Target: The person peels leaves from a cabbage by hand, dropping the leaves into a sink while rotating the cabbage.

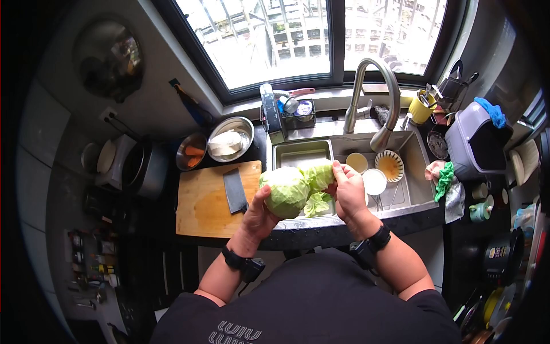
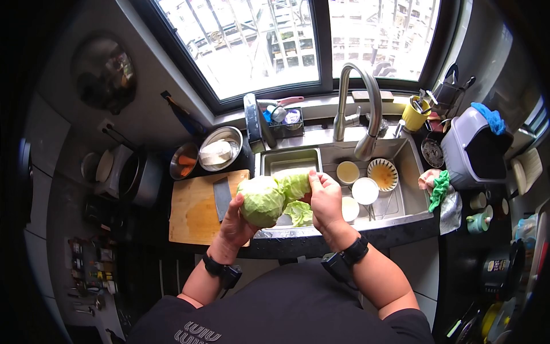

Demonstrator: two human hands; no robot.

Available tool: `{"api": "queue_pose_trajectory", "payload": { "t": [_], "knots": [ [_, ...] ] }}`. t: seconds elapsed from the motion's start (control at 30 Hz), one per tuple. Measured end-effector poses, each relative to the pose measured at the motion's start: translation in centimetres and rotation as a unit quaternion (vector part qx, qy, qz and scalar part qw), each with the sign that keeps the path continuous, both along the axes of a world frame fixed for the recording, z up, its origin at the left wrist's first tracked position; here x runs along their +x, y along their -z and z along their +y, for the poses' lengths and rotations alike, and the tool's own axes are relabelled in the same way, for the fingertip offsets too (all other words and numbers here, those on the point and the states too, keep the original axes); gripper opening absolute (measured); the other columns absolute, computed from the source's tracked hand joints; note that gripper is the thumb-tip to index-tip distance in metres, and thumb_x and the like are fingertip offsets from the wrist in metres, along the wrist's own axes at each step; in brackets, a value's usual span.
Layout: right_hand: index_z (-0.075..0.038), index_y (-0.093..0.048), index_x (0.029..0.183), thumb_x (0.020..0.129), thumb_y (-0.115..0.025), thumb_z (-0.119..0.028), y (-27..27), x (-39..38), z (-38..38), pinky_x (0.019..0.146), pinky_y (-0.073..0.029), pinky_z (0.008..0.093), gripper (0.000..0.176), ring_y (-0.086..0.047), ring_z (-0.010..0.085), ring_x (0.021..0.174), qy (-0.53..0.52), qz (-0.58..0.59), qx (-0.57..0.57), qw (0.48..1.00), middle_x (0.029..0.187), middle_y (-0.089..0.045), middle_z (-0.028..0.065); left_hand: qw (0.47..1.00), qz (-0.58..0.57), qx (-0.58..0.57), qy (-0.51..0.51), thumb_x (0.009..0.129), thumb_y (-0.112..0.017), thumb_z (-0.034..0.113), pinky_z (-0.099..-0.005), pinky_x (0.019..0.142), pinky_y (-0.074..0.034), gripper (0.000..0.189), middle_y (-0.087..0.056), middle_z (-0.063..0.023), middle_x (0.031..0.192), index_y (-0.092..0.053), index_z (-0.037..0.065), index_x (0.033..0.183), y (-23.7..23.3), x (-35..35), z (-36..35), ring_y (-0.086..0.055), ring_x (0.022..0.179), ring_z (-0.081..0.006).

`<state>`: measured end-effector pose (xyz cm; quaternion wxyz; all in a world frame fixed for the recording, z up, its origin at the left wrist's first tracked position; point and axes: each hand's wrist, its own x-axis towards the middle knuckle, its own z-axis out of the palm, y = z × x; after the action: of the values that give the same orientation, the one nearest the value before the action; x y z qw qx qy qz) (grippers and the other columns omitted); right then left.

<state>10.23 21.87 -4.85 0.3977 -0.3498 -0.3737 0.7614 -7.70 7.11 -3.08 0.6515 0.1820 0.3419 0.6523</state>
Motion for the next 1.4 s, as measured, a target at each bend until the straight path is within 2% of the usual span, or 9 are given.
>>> {"api": "queue_pose_trajectory", "payload": {
  "t": [0.07, 0.2, 0.3, 0.4, 0.63, 0.77, 0.93, 1.1, 1.4],
  "knots": [
    [-0.006, -0.065, 0.114, 0.112, -0.056, -0.032, 0.4, -0.1, 0.0, 0.072, -0.061, 0.0290, 0.027, -0.072, 0.0119, 0.080, 0.006, 0.022, -0.080, 0.997, 0.098, -0.074, 0.0034, 1.000, 0.007, 0.021, 0.003, 0.098, -0.069, 0.051, -0.0470, 0.110, -0.054, 0.082, -0.057, -0.0155, 0.149, -0.038, 0.004, 0.158, 0.0, 0.0, -0.2, -0.061, 0.134, -0.0293],
    [-0.003, -0.062, 0.121, 0.108, -0.065, -0.032, -0.3, 0.3, -0.4, 0.081, -0.060, 0.0300, 0.032, -0.073, 0.0124, 0.090, -0.060, 0.117, -0.066, 0.989, 0.106, -0.074, 0.0068, 0.999, 0.015, 0.028, -0.015, 0.098, -0.069, 0.050, -0.0461, 0.111, -0.053, 0.081, -0.057, -0.0154, 0.149, -0.039, 0.005, 0.157, -0.1, 0.4, -0.2, -0.061, 0.135, -0.0286],
    [-0.001, -0.053, 0.143, 0.095, -0.083, -0.026, -0.6, -0.4, -1.8, 0.105, -0.052, 0.0324, 0.062, -0.066, 0.0176, 0.120, -0.116, 0.180, -0.001, 0.977, 0.130, -0.069, 0.0107, 0.999, 0.014, 0.028, -0.031, 0.097, -0.070, 0.050, -0.0457, 0.113, -0.052, 0.081, -0.057, -0.0151, 0.149, -0.040, 0.004, 0.156, -0.3, 0.5, -0.3, -0.060, 0.135, -0.0284],
    [-0.001, -0.052, 0.146, 0.095, -0.083, -0.023, -0.5, -0.8, -3.2, 0.106, -0.050, 0.0330, 0.064, -0.063, 0.0162, 0.124, -0.149, 0.108, 0.043, 0.982, 0.136, -0.066, 0.0103, 0.999, 0.031, 0.014, -0.039, 0.096, -0.072, 0.049, -0.0443, 0.112, -0.051, 0.082, -0.058, -0.0144, 0.147, -0.041, 0.002, 0.155, 0.4, 0.2, -0.4, -0.060, 0.135, -0.0269],
    [0.001, -0.074, 0.115, 0.095, -0.082, -0.013, -2.3, -0.7, -3.0, 0.090, -0.057, 0.0279, 0.026, -0.071, 0.0116, 0.099, -0.109, 0.069, 0.061, 0.990, 0.108, -0.077, 0.0046, 0.975, 0.193, 0.069, -0.080, 0.082, -0.087, 0.042, -0.0391, 0.114, -0.046, 0.100, -0.056, -0.0150, 0.146, -0.037, -0.002, 0.157, 1.0, -0.2, -0.6, -0.058, 0.133, -0.0244],
    [0.001, -0.074, 0.113, 0.096, -0.080, -0.012, -2.3, -0.5, -2.8, 0.086, -0.057, 0.0272, 0.022, -0.071, 0.0101, 0.096, -0.100, 0.008, 0.137, 0.986, 0.107, -0.078, 0.0059, 0.961, 0.247, 0.067, -0.107, 0.071, -0.096, 0.038, -0.0390, 0.116, -0.044, 0.118, -0.053, -0.0154, 0.147, -0.031, -0.003, 0.160, 0.7, -0.3, -0.9, -0.055, 0.136, -0.0252],
    [0.001, -0.072, 0.100, 0.101, -0.074, -0.015, -2.5, 0.0, -3.2, 0.078, -0.057, 0.0259, 0.017, -0.069, 0.0081, 0.088, -0.039, -0.088, 0.231, 0.968, 0.098, -0.078, 0.0073, 0.941, 0.309, 0.075, -0.116, 0.070, -0.096, 0.039, -0.0398, 0.115, -0.045, 0.119, -0.054, -0.0157, 0.146, -0.031, -0.003, 0.160, 0.7, -0.4, -1.2, -0.056, 0.135, -0.0252],
    [0.003, -0.069, 0.104, 0.102, -0.074, -0.020, -1.8, -0.3, -3.0, 0.075, -0.057, 0.0262, 0.024, -0.069, 0.0093, 0.087, -0.031, -0.054, 0.206, 0.977, 0.098, -0.078, 0.0100, 0.954, 0.248, 0.070, -0.151, 0.069, -0.097, 0.040, -0.0395, 0.115, -0.045, 0.120, -0.055, -0.0158, 0.144, -0.031, -0.003, 0.160, 0.3, 0.4, -0.8, -0.057, 0.133, -0.0243],
    [0.003, -0.072, 0.120, 0.101, -0.076, -0.031, -3.2, 0.4, -2.6, 0.069, -0.060, 0.0280, 0.039, -0.071, 0.0110, 0.085, -0.132, -0.089, 0.185, 0.970, 0.096, -0.077, 0.0111, 0.926, 0.340, 0.075, -0.144, 0.070, -0.096, 0.044, -0.0400, 0.114, -0.046, 0.119, -0.055, -0.0159, 0.144, -0.032, -0.002, 0.159, 1.3, -0.3, -0.9, -0.057, 0.134, -0.0259]
  ]
}}
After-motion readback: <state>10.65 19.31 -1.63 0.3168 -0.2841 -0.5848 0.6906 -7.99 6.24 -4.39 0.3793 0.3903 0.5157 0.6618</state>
